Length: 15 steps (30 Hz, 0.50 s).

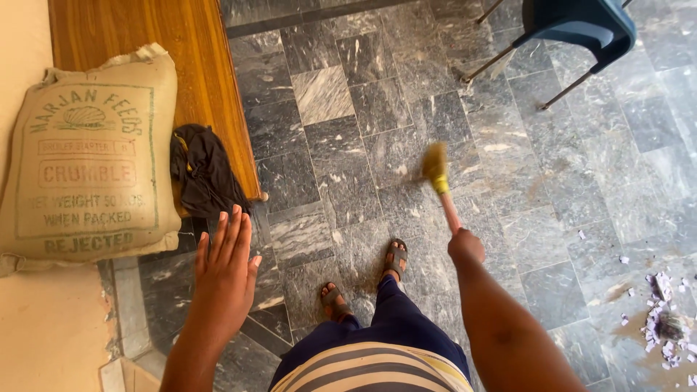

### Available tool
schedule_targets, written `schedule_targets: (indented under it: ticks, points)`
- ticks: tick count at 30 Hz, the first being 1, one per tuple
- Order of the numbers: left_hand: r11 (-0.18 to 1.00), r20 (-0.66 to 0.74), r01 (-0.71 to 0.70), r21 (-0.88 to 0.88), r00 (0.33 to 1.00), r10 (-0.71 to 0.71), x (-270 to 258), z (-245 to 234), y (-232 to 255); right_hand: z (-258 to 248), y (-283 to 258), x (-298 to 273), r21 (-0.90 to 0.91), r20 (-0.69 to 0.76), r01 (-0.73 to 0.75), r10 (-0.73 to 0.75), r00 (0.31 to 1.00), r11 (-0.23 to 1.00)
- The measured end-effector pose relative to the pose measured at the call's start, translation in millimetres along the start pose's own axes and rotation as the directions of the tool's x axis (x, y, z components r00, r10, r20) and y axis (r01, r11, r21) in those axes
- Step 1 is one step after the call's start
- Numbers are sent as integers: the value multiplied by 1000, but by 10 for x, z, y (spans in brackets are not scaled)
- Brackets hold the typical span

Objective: Sweep paper debris and dust from a tiled floor into a pile using a handheld broom.

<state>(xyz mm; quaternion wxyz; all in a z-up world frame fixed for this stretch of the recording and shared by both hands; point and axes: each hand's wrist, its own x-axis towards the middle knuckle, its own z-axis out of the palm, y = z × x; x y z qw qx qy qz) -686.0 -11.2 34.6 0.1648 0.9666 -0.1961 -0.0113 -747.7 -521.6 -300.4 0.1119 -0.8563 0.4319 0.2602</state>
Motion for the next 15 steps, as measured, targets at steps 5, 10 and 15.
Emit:
schedule_targets:
  ticks: [5, 10, 15]
  points:
    - [999, 5, -42, -2, 999, 42, -23, 101, -141, -409, -192, -270, 153, -88, 3, 11, 996, 988]
    - [999, 28, -37, 4, 999, 37, 63, 96, -172, -146, -457, -508, 274, -130, 155, -124, 984, 949]
    - [1000, 3, -18, 13, 1000, 18, 289, 97, -182, 46, -1009, -798, 75, 59, 456, -460, 886, 887]
